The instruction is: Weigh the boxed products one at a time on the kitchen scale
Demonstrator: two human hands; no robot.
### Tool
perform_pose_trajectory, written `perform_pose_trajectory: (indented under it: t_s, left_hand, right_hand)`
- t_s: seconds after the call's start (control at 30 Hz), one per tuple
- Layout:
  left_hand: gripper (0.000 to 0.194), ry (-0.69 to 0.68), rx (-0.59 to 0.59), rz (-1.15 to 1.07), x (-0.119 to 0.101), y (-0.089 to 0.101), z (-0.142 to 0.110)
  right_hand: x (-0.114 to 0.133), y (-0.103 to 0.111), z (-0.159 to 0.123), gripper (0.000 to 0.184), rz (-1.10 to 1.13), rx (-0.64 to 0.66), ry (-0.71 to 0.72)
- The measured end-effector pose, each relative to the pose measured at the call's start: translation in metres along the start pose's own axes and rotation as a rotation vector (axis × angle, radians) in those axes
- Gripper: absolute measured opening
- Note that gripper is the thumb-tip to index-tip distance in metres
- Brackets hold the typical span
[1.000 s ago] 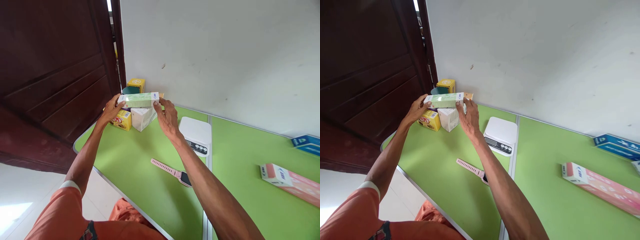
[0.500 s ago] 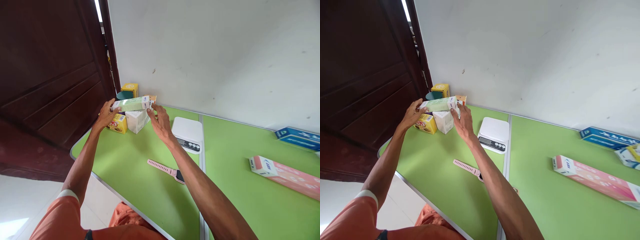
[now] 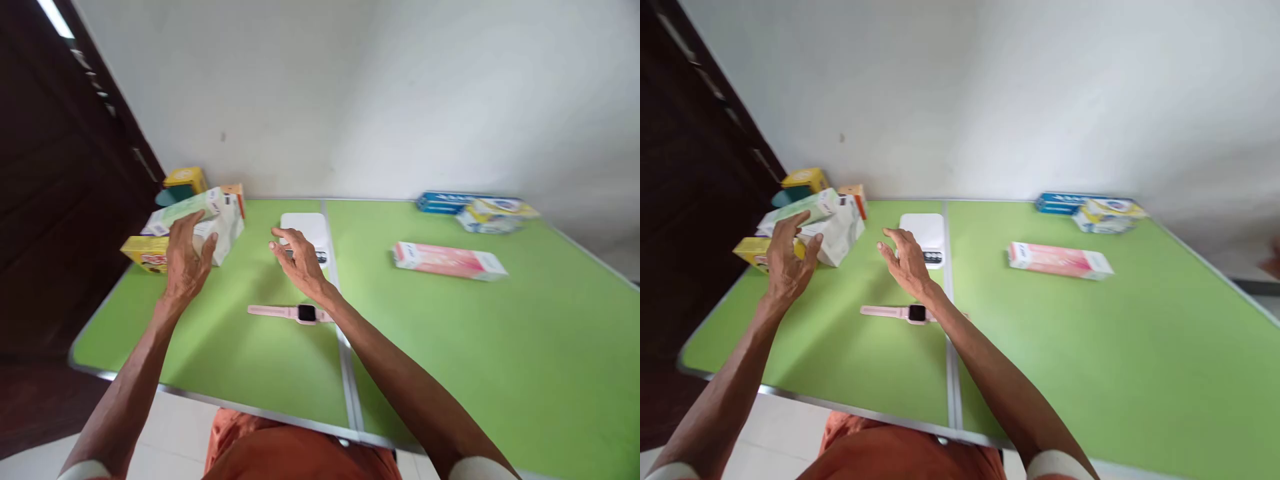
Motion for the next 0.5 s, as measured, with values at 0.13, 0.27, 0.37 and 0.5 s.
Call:
perform_pose_trajectory:
  t_s: [0.13,0.27,0.37,0.5]
  left_hand:
    - [0.058,-0.115,0.37,-0.247,-0.077,-0.113,-0.022]
    - [0.056,-0.137,0.687,-0.478,-0.14,-0.217,-0.039]
    - [0.058,-0.098,0.825,-0.581,-0.175,-0.274,-0.037]
    - [0.074,-0.065,0.924,-0.561,-0.21,-0.336,-0.015]
  right_hand:
    - [-0.024,0.061,-0.068,0.058,-0.058,-0.122,-0.148]
    - [-0.037,0.127,-0.133,0.047,-0.16,-0.295,-0.215]
    - [-0.049,0.172,-0.175,0.041,-0.238,-0.422,-0.272]
    - [-0.078,0.236,-0.224,0.044,-0.363,-0.613,-0.381]
Point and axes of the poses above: each hand's wrist, its own z-axis towards the middle knuckle, its own y-axis out of the back of the hand, x = y × z, the point moved 7 cm from there along z, towards the middle knuckle, and after that the axes turned 10 degrees about x, right-handed, at the moved point
